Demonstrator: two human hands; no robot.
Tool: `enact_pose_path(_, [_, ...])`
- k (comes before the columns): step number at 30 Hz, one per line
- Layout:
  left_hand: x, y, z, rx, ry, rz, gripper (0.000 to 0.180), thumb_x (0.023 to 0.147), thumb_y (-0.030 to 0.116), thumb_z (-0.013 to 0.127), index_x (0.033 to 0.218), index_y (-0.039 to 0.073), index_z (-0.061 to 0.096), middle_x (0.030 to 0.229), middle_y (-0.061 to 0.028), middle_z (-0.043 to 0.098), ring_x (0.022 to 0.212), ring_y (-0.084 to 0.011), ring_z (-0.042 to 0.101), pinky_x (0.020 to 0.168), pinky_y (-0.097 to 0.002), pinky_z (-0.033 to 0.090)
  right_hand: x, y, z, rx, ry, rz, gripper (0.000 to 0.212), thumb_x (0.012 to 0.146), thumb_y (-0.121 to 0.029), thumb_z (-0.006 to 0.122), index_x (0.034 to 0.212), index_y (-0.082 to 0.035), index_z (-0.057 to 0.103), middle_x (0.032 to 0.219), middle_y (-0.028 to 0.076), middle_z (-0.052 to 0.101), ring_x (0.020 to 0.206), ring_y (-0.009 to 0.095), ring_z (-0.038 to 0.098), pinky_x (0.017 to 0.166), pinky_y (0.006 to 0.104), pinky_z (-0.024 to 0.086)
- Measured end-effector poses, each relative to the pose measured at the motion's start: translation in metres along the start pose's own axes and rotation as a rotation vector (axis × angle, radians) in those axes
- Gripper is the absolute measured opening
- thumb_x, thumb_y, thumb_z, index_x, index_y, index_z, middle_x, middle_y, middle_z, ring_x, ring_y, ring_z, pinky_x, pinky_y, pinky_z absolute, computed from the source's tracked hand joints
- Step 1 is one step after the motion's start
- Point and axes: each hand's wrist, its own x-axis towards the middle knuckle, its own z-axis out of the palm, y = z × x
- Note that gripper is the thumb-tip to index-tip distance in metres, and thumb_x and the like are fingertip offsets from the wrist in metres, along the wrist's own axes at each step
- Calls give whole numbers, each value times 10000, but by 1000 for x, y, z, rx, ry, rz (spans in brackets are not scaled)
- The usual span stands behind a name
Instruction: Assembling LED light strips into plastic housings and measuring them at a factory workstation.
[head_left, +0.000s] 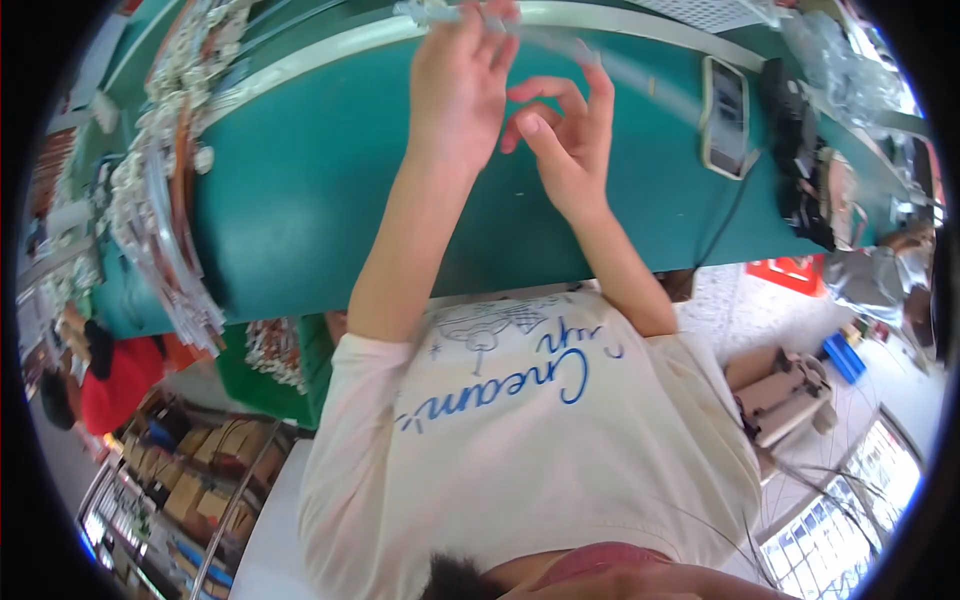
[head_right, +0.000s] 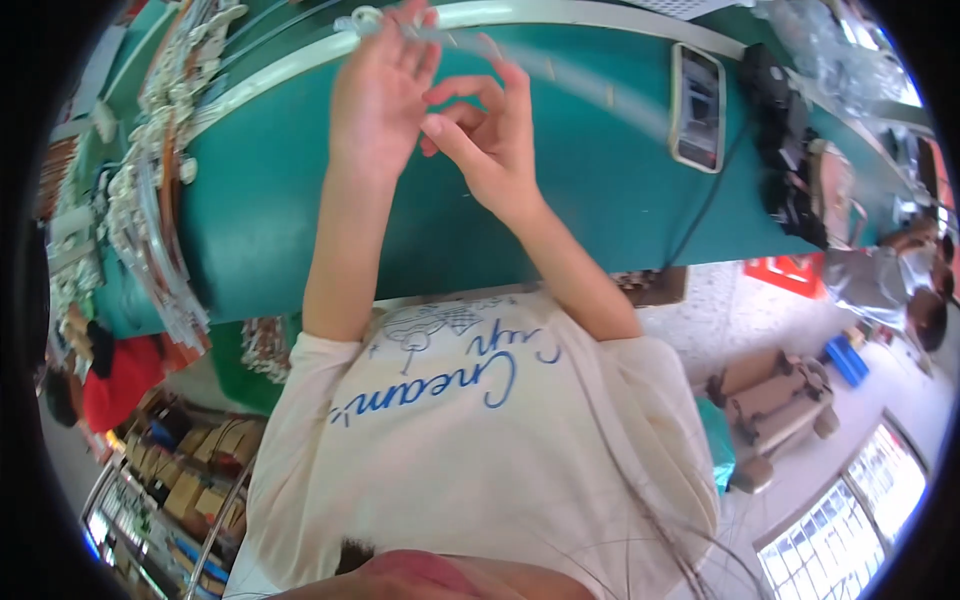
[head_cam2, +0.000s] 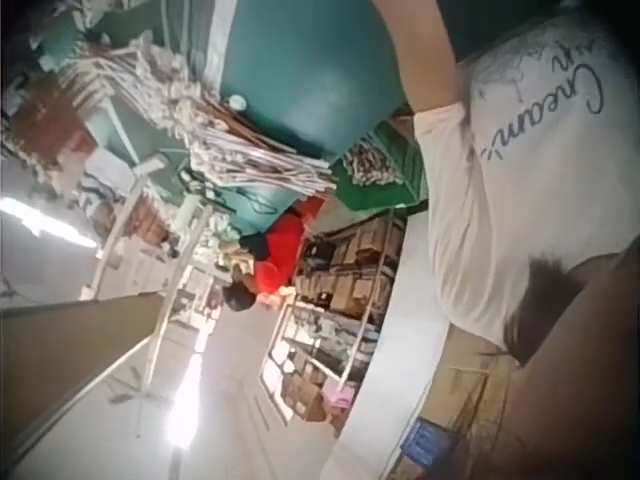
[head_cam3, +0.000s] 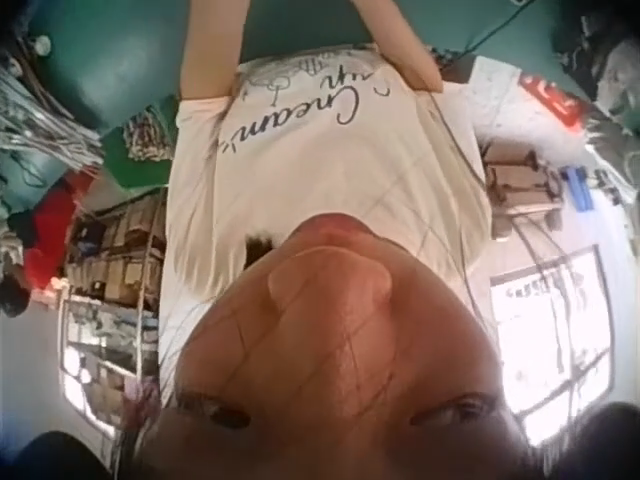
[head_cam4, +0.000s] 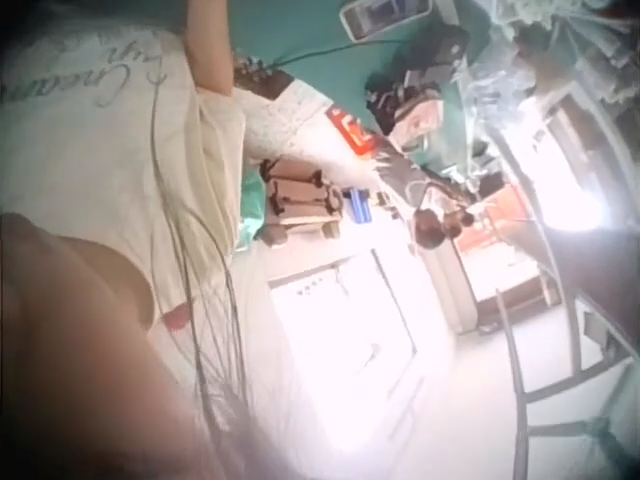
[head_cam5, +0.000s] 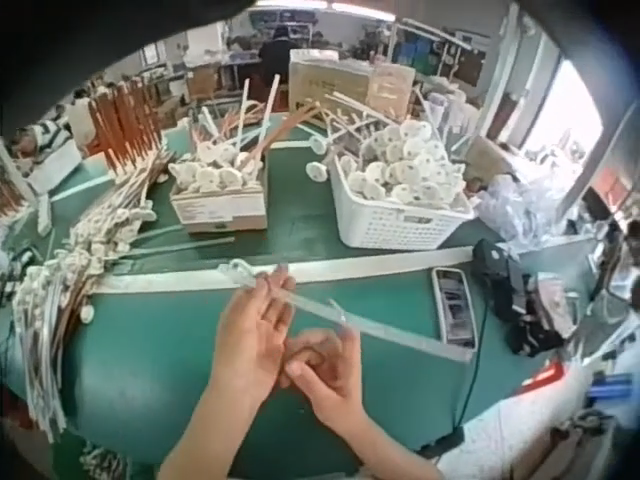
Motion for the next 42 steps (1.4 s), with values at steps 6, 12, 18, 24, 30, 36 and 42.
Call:
enact_pose_path(6, [-36,-32,-39,419,-119,-267,237,919,205,551,1093,44,557,1077,-56,601,966,-147,571,788,-278,460,5,-6,-31,-392,123,9,257,977,-118,399,1150,39,507,894,107,599,706,147,621,680,246,497])
enact_pose_path(12, [-30,-22,-67,1670,-310,790,240,779,126,671,1016,120,630,1097,-46,541,694,-177,561,635,-288,471,-8,-33,-63,-467,177,69,445,1004,-284,312,1149,85,515,812,119,598,699,175,608,668,273,485])
enact_pose_path(18, [-17,-45,-70,1591,-479,439,228,791,135,668,1013,112,620,1046,-25,532,716,-161,568,622,-309,496,-6,-4,-53,-634,197,191,290,972,-195,444,1083,52,550,765,84,604,684,123,597,651,231,479])
enact_pose_path(24, [-7,-48,-62,1648,-451,761,263,777,97,682,1032,96,616,1019,-53,552,835,-220,587,712,-329,485,2,-7,-66,-586,284,181,243,952,-172,496,1002,50,581,852,100,634,717,143,633,653,242,508])
enact_pose_path(30, [-12,-49,-75,1517,-488,466,298,760,158,710,1035,86,621,1006,-52,568,853,-234,572,738,-326,479,11,-16,-74,-491,236,185,205,922,-132,542,998,57,570,896,122,635,793,183,654,751,291,543])
enact_pose_path(36, [-12,-45,-79,1560,-533,474,299,743,203,732,987,70,622,928,-46,571,832,-227,575,730,-322,480,17,-14,-68,-594,243,268,161,844,-57,639,931,42,546,852,122,648,753,175,658,725,271,543])
enact_pose_path(42, [-14,-48,-74,1565,-458,442,324,698,206,755,917,55,571,855,-45,569,790,-226,552,706,-333,469,16,-13,-70,-760,178,233,151,849,-74,639,907,25,540,805,115,649,722,168,659,663,242,535])
